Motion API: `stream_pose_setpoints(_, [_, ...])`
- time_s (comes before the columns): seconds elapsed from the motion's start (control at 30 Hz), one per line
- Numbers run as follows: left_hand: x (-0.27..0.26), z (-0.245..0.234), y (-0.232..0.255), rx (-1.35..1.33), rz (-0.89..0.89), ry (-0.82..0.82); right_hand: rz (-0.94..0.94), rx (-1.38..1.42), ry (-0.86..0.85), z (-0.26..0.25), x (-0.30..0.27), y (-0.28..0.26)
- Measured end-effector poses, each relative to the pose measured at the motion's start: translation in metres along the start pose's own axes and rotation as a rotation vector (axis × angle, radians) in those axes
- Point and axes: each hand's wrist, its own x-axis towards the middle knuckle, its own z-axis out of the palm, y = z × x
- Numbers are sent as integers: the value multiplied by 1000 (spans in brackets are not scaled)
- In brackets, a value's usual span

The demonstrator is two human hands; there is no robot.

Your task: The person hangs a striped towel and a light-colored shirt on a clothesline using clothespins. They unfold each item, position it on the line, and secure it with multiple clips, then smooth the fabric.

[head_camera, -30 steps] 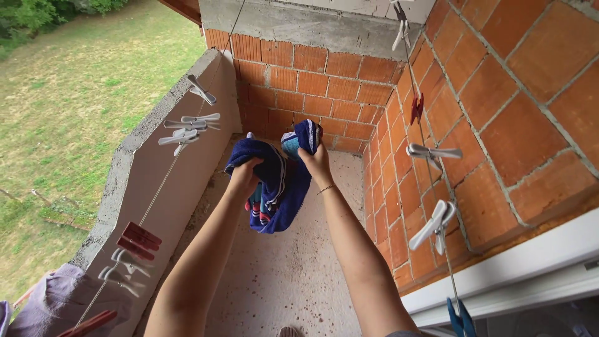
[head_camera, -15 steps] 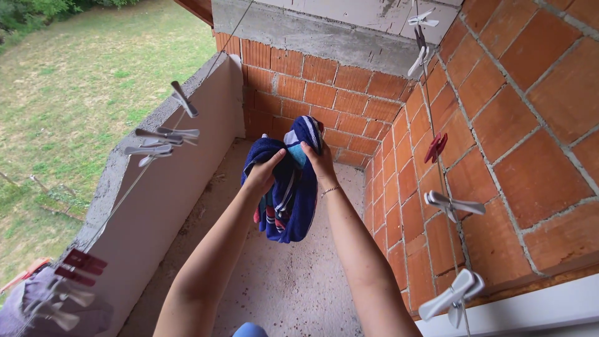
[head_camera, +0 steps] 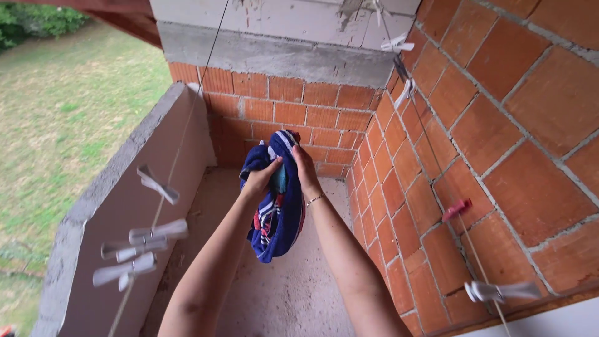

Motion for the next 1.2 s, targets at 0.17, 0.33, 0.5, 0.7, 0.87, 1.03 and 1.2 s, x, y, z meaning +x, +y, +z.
stream_pose_setpoints(0.17, [38, 7, 12, 14, -26, 29, -1, -30, 61, 13, 6, -31])
stream_pose_setpoints(0.33, [54, 15, 19, -65, -51, 75, 13, -121, 61, 9, 24, -25])
stream_pose_setpoints(0.5, [99, 14, 6, -118, -53, 120, -51, -147, 86, -2, 61, 0])
stream_pose_setpoints(0.7, [148, 13, 8, -111, -25, 165, -100, -110, 22, 9, 98, -28])
stream_pose_setpoints(0.87, [187, 14, 1, -146, -43, 222, 10, -51, 45, -18, 167, 78])
stream_pose_setpoints(1.03, [233, 27, 3, -155, -46, 270, 2, -16, -3, -29, 218, 76])
stream_pose_setpoints(1.2, [281, 23, -11, -197, -26, 298, -69, -136, -211, -21, 237, 47])
